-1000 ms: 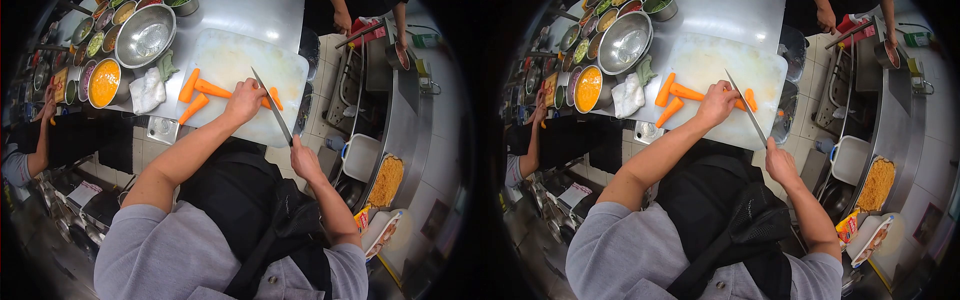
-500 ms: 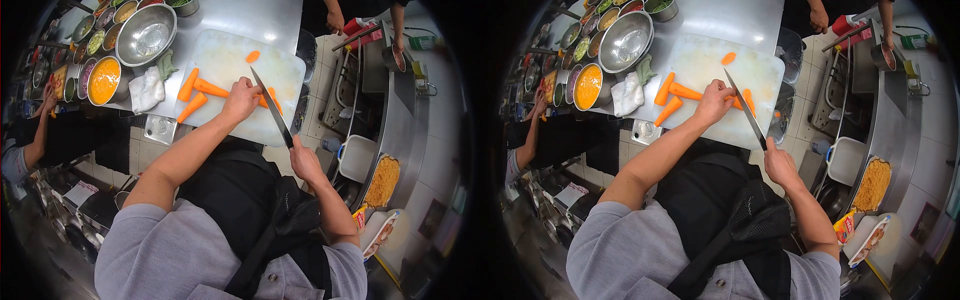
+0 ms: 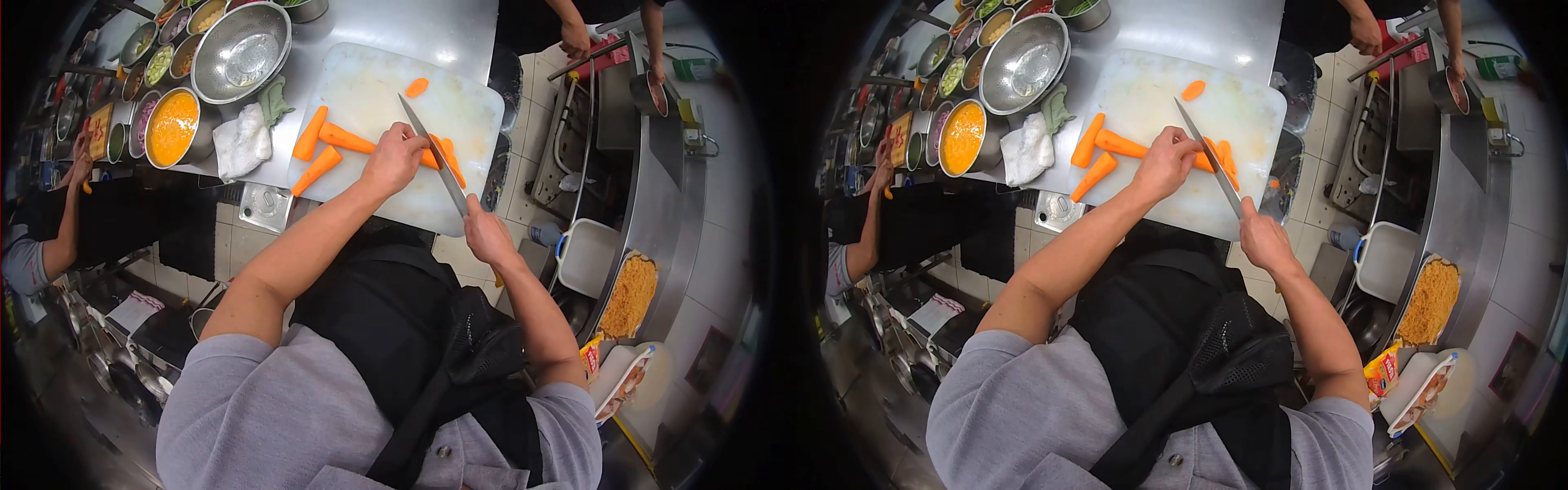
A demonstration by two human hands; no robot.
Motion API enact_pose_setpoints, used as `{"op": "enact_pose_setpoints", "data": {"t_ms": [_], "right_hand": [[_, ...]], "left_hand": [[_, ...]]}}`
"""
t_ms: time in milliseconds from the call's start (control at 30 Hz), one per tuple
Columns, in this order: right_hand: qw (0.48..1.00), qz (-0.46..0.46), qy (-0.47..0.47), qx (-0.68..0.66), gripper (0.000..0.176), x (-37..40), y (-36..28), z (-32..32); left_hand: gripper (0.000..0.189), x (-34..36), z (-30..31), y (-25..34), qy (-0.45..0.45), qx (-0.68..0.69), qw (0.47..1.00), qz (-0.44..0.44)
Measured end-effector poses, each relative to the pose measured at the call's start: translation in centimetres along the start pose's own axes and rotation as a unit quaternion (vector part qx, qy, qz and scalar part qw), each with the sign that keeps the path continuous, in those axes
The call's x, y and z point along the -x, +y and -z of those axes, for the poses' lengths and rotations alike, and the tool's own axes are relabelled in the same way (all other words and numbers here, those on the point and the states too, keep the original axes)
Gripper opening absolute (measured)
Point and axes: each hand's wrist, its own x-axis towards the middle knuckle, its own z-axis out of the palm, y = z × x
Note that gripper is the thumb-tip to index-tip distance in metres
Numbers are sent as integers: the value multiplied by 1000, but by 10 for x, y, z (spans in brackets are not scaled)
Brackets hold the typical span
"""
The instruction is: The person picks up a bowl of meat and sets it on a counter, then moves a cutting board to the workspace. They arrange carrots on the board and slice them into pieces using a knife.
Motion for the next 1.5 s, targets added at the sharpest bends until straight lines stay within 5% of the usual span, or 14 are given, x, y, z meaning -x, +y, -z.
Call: {"op": "enact_pose_setpoints", "data": {"t_ms": [367,667,1133,1500], "right_hand": [[1000,-14,0,14,21,42,-5,18],[1000,10,3,18,15,-13,-3,-12],[1000,20,12,2,22,31,-6,14],[1000,5,3,19,17,-18,-2,-5]], "left_hand": [[21,-1,0,-1,-11,-11,1000,26],[21,-2,1,1,12,10,1000,18],[25,-1,4,-3,-15,-3,999,42],[21,3,7,-3,-15,18,998,59]]}}
